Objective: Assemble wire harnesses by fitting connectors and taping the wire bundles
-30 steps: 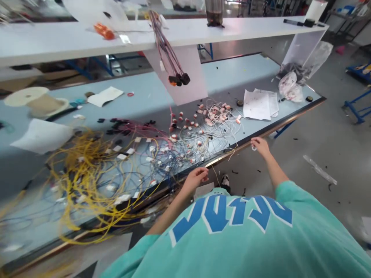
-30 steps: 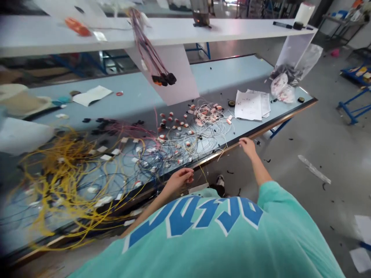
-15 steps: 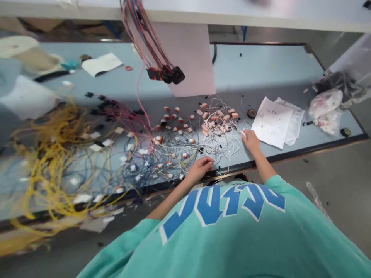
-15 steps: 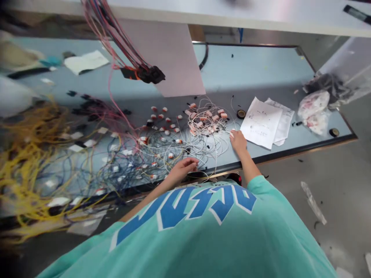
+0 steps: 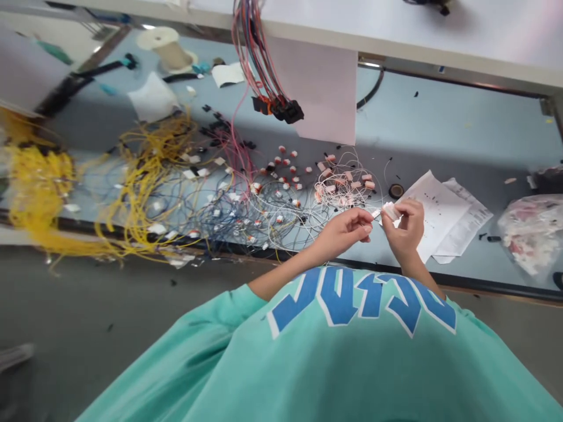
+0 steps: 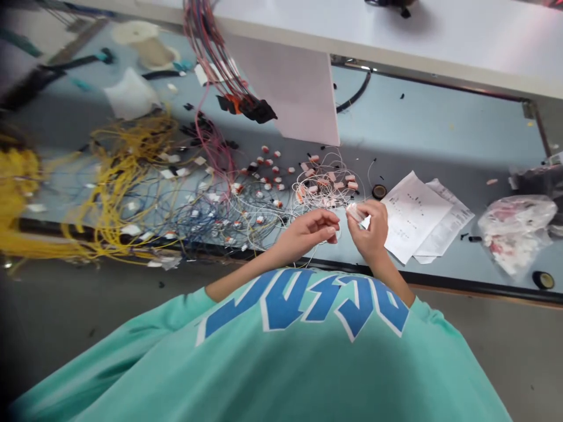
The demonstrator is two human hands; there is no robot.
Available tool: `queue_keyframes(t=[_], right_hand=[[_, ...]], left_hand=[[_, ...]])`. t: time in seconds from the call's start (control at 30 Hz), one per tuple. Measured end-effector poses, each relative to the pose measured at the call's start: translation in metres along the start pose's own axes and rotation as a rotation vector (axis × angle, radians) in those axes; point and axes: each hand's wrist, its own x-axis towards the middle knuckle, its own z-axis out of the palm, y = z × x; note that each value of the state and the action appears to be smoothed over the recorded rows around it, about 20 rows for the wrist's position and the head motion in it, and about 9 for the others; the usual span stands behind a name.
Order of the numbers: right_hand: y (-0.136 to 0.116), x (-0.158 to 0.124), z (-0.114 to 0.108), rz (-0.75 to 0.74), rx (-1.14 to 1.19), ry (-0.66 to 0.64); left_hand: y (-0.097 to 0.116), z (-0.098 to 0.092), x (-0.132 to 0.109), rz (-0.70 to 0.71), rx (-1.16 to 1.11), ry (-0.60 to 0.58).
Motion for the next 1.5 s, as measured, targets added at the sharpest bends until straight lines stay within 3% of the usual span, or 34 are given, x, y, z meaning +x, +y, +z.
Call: queue_keyframes(t=[0.07,0.17,0.27,0.4,0.6,0.73,0.87,0.93,1.03,1.13,1.2,1.27,1.37,1.5], right_hand=[[-0.001,-0.002,0.005,-0.077,0.002,-0.073],[-0.007,-0.002,0.009,-0.185,0.125,-0.296],[-0.012,0.002,0.008,-0.124,0.29,-0.451],[-0.011,0.008,0.007,-0.007,0.406,-0.39],[-0.01,0.014,0.016,-0.106,0.126,-0.5],[-0.003,0.015,0.023,-0.052,0.018,-0.563],[0.023,0.019,0.019,0.117,-0.016,-0.575],[0.04,0.023,0.013,0.231,-0.046,-0.496],[0.064,0.029,-0.001,0.372,-0.102,-0.289],[0.082,0.033,-0.019,0.417,-0.136,-0.143],[0.089,0.031,-0.032,0.418,-0.136,-0.133],[0.093,0.024,-0.043,0.44,-0.116,-0.207],[0.094,0.006,-0.046,0.543,-0.085,-0.476],[0.093,-0.022,-0.011,0.604,-0.218,-0.831]], left_hand=[[0.001,0.0,0.002,0.012,-0.028,0.024],[0.003,-0.003,0.004,0.029,-0.047,0.061],[0.008,-0.008,0.001,0.026,-0.091,0.07],[0.015,-0.019,-0.005,0.005,-0.253,-0.001],[0.019,-0.035,-0.014,-0.022,-0.377,-0.085],[0.018,-0.041,-0.021,-0.043,-0.413,-0.085],[0.016,-0.048,-0.029,-0.021,-0.408,0.041],[0.017,-0.057,-0.036,0.023,-0.406,0.117],[0.026,-0.08,-0.055,0.133,-0.45,0.32],[0.042,-0.109,-0.081,0.287,-0.645,0.522],[0.055,-0.124,-0.098,0.392,-0.783,0.635],[0.064,-0.133,-0.112,0.481,-0.849,0.746],[0.067,-0.136,-0.128,0.465,-0.824,0.859],[0.054,-0.137,-0.126,0.315,-0.707,0.872]])
